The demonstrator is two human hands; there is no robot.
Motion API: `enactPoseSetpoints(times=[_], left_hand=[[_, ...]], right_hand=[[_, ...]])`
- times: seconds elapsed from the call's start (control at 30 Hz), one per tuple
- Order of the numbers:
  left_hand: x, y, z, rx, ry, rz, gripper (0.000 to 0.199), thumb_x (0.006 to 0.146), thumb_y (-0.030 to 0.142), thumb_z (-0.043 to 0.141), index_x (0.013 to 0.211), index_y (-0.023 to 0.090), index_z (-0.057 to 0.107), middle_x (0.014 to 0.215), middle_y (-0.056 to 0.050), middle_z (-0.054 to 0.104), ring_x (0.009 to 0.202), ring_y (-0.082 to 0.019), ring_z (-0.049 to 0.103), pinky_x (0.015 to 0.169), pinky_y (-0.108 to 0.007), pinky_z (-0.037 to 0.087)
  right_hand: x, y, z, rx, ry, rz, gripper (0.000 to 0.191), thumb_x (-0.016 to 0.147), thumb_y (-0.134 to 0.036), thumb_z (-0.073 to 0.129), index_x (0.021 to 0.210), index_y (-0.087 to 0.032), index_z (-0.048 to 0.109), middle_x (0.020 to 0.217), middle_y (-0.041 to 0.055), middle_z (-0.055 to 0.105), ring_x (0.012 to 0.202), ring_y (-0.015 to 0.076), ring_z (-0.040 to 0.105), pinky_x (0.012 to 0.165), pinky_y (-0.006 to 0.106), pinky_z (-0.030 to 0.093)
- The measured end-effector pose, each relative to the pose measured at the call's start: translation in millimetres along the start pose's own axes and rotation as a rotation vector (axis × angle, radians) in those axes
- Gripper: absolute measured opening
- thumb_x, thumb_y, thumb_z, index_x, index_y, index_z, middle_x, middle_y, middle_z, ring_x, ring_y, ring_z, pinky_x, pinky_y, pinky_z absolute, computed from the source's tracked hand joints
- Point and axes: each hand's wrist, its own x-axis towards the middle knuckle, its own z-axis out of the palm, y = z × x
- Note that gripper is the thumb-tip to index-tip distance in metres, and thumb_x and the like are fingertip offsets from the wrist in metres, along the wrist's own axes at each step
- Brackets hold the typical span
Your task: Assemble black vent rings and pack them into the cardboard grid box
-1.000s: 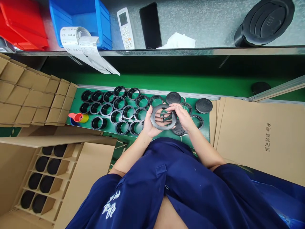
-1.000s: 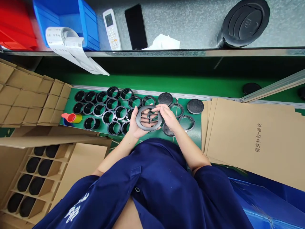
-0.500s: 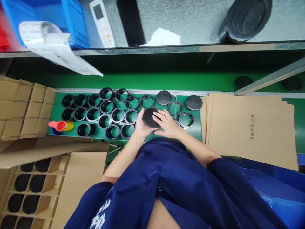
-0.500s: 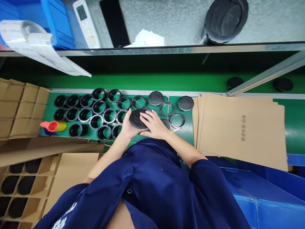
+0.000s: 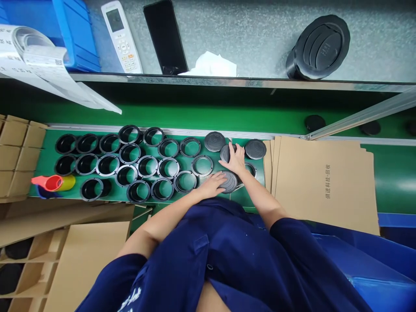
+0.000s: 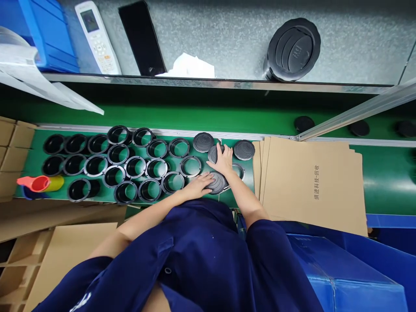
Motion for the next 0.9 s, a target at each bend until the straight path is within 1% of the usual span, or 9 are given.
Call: enactPoseSetpoints(times=[0.1, 0.23, 0.33, 0.43, 0.53, 0.63, 0.73, 0.83, 0.9], left_hand=[[-3, -6, 2.7, 0.212, -0.15, 0.014, 0.064, 0.085, 0.033, 0.07, 0.147, 0.023, 0.056, 0.165, -0.013, 0.04, 0.159, -0.032, 0.024, 0.128, -0.06, 0.017], [-6, -7, -0.7, 0.258, -0.194, 0.008, 0.061, 0.092, 0.037, 0.064, 0.151, 0.025, 0.053, 0.166, -0.011, 0.039, 0.159, -0.029, 0.024, 0.129, -0.058, 0.018], [-9, -8, 0.1, 0.204, -0.149, 0.044, 0.055, 0.093, 0.038, 0.062, 0.146, 0.024, 0.058, 0.161, -0.011, 0.047, 0.156, -0.029, 0.032, 0.128, -0.054, 0.023], [-7, -10, -6.7, 0.166, -0.009, 0.042, 0.042, 0.099, 0.041, 0.051, 0.133, 0.023, 0.068, 0.139, -0.013, 0.067, 0.137, -0.03, 0.056, 0.121, -0.049, 0.037], [21, -12, -35.2, 0.248, 0.216, -0.015, 0.045, 0.099, 0.029, 0.042, 0.134, 0.02, 0.068, 0.131, -0.016, 0.069, 0.128, -0.031, 0.06, 0.116, -0.05, 0.042], [76, -2, -74.1, 0.465, 0.34, -0.032, 0.071, 0.084, 0.018, 0.06, 0.155, 0.021, 0.049, 0.165, -0.018, 0.037, 0.155, -0.04, 0.027, 0.124, -0.063, 0.023], [121, 21, -96.9, 0.648, 0.167, -0.141, 0.104, 0.063, 0.015, 0.079, 0.159, 0.028, 0.042, 0.174, -0.017, 0.012, 0.157, -0.053, 0.007, 0.12, -0.076, 0.011], [146, 39, -100.5, 0.739, 0.001, -0.242, 0.11, 0.058, 0.019, 0.084, 0.159, 0.033, 0.042, 0.166, -0.019, 0.033, 0.153, -0.046, 0.028, 0.121, -0.069, 0.022], [151, 43, -103.1, 0.808, 0.073, -0.159, 0.105, 0.066, 0.028, 0.08, 0.161, 0.037, 0.037, 0.162, -0.016, 0.038, 0.15, -0.037, 0.035, 0.115, -0.063, 0.032]], right_hand=[[-4, 7, 6, -0.056, -0.036, 0.002, 0.108, 0.084, -0.064, 0.071, 0.164, -0.007, 0.026, 0.165, 0.0288, 0.02, 0.153, 0.0458, 0.016, 0.125, 0.065, 0.007], [-7, 1, -5, -0.081, -0.025, -0.001, 0.107, 0.091, -0.069, 0.058, 0.166, -0.004, 0.018, 0.171, 0.0282, 0.005, 0.157, 0.0453, 0.003, 0.125, 0.066, 0.004], [-1, -9, -9, -0.078, 0.067, -0.003, 0.092, 0.102, -0.064, 0.039, 0.167, -0.004, 0.012, 0.173, 0.0236, -0.002, 0.16, 0.0395, -0.004, 0.127, 0.063, 0.003], [5, -11, 0, -0.077, -0.012, -0.013, 0.083, 0.105, -0.057, 0.034, 0.167, -0.005, 0.016, 0.173, 0.0245, 0.003, 0.161, 0.0373, 0.001, 0.127, 0.062, 0.001], [12, -1, 10, -0.099, -0.101, -0.001, 0.086, 0.103, -0.058, 0.039, 0.166, -0.005, 0.016, 0.172, 0.0267, 0.002, 0.16, 0.0382, 0.001, 0.126, 0.061, -0.002], [18, 9, 7, -0.134, -0.182, -0.027, 0.104, 0.091, -0.063, 0.057, 0.167, -0.009, 0.01, 0.172, 0.0265, -0.006, 0.16, 0.0414, -0.003, 0.125, 0.062, 0.001], [12, 14, -1, -0.218, -0.295, -0.085, 0.12, 0.074, -0.055, 0.073, 0.167, -0.013, 0.01, 0.172, 0.0272, -0.001, 0.16, 0.0439, 0.004, 0.124, 0.062, 0.011], [5, 35, 6, -0.266, -0.187, -0.129, 0.118, 0.065, -0.049, 0.073, 0.165, -0.016, 0.019, 0.165, 0.0315, 0.023, 0.15, 0.05, 0.031, 0.113, 0.066, 0.031], [14, 57, 20, -0.22, -0.064, -0.086, 0.115, 0.064, -0.061, 0.066, 0.164, -0.023, 0.023, 0.159, 0.0302, 0.034, 0.141, 0.0555, 0.041, 0.099, 0.074, 0.038]])
